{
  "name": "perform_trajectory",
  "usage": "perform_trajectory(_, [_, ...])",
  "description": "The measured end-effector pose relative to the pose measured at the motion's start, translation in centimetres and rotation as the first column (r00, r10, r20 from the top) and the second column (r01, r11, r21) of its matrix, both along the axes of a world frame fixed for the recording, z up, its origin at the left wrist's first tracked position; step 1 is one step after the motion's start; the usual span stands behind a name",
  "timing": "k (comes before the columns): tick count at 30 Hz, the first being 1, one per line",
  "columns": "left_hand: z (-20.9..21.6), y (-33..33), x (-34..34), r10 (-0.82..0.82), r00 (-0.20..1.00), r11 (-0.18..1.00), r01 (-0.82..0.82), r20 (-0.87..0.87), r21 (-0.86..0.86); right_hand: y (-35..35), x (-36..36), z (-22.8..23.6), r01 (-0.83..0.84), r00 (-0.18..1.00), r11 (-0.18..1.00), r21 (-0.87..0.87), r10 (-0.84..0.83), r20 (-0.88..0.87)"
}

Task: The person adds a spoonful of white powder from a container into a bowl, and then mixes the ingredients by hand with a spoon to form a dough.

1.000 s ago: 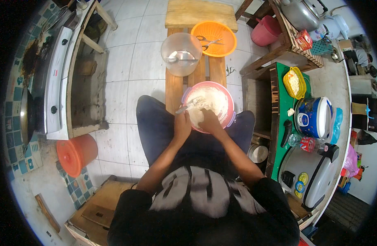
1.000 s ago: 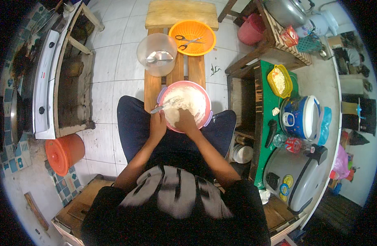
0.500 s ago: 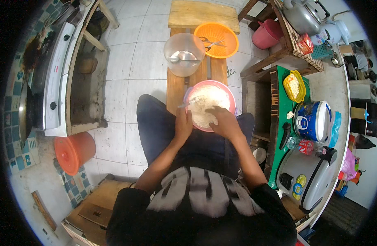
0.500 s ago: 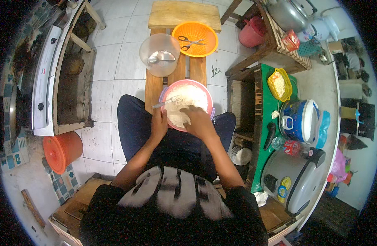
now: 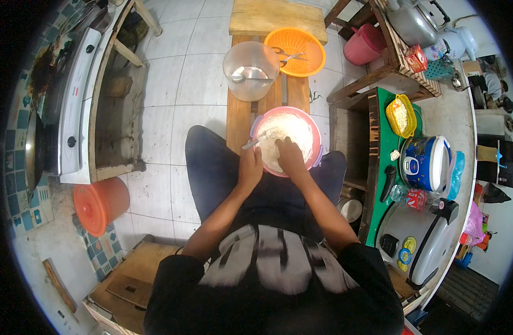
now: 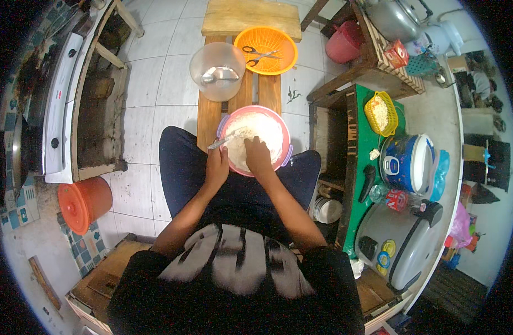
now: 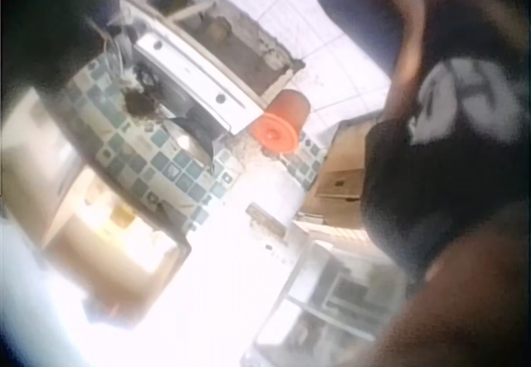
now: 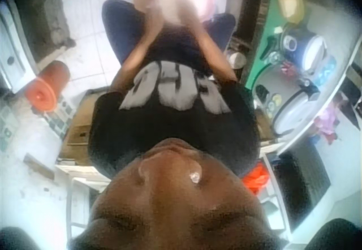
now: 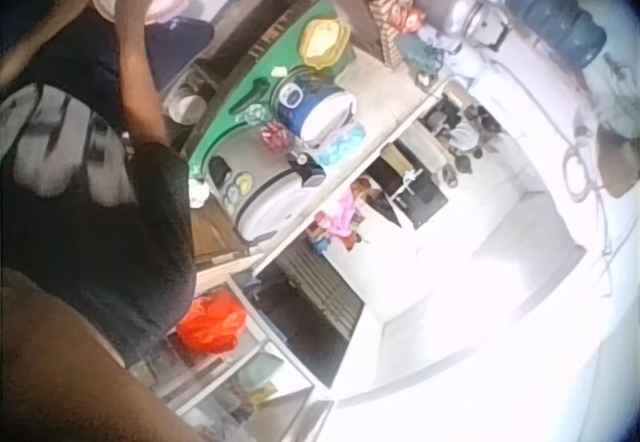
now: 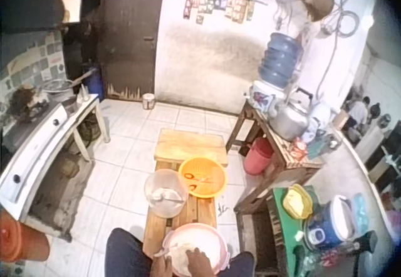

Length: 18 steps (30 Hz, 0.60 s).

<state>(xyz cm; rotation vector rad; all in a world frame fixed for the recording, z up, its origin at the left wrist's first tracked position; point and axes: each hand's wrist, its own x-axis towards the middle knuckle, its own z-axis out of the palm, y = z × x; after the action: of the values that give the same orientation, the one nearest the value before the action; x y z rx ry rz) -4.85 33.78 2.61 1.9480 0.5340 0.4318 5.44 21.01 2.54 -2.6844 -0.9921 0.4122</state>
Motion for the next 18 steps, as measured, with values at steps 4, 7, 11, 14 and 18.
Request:
perform_trajectory(4, [0.5, 0.2, 0.1, -0.032, 0.995, 0.996, 0.024, -0.098, -0.083, 0.1, 2.3, -0.4, 0.039, 0.937, 0.973, 0.228, 0.044, -0.347])
perform_trajectory(7, [1.2, 0.4, 0.1, -0.043, 0.990, 0.991, 0.026, -0.133, -0.131, -0.4, 3.3, 1.1, 0.229, 0.780, 0.932, 0.282, -0.003, -0.625])
perform_trajectory(11, [0.2, 0.6, -0.2, -0.006, 0.998, 0.995, -0.001, -0.069, -0.096, 0.6, 0.4, 2.5, 0.139, 0.932, 0.923, 0.358, 0.000, -0.361])
perform_trajectory(14, [1.3, 0.3, 0.3, 0.016, 0.999, 0.995, -0.019, -0.031, -0.100, 1.2, -0.6, 3.6, -0.016, 0.992, 0.937, 0.348, 0.058, -0.111])
perform_trajectory(18, [2.0, 0.1, 0.6, 0.014, 0.999, 0.991, -0.019, -0.045, -0.132, 0.2, -0.1, 3.1, 0.001, 0.975, 0.909, 0.418, 0.092, -0.203])
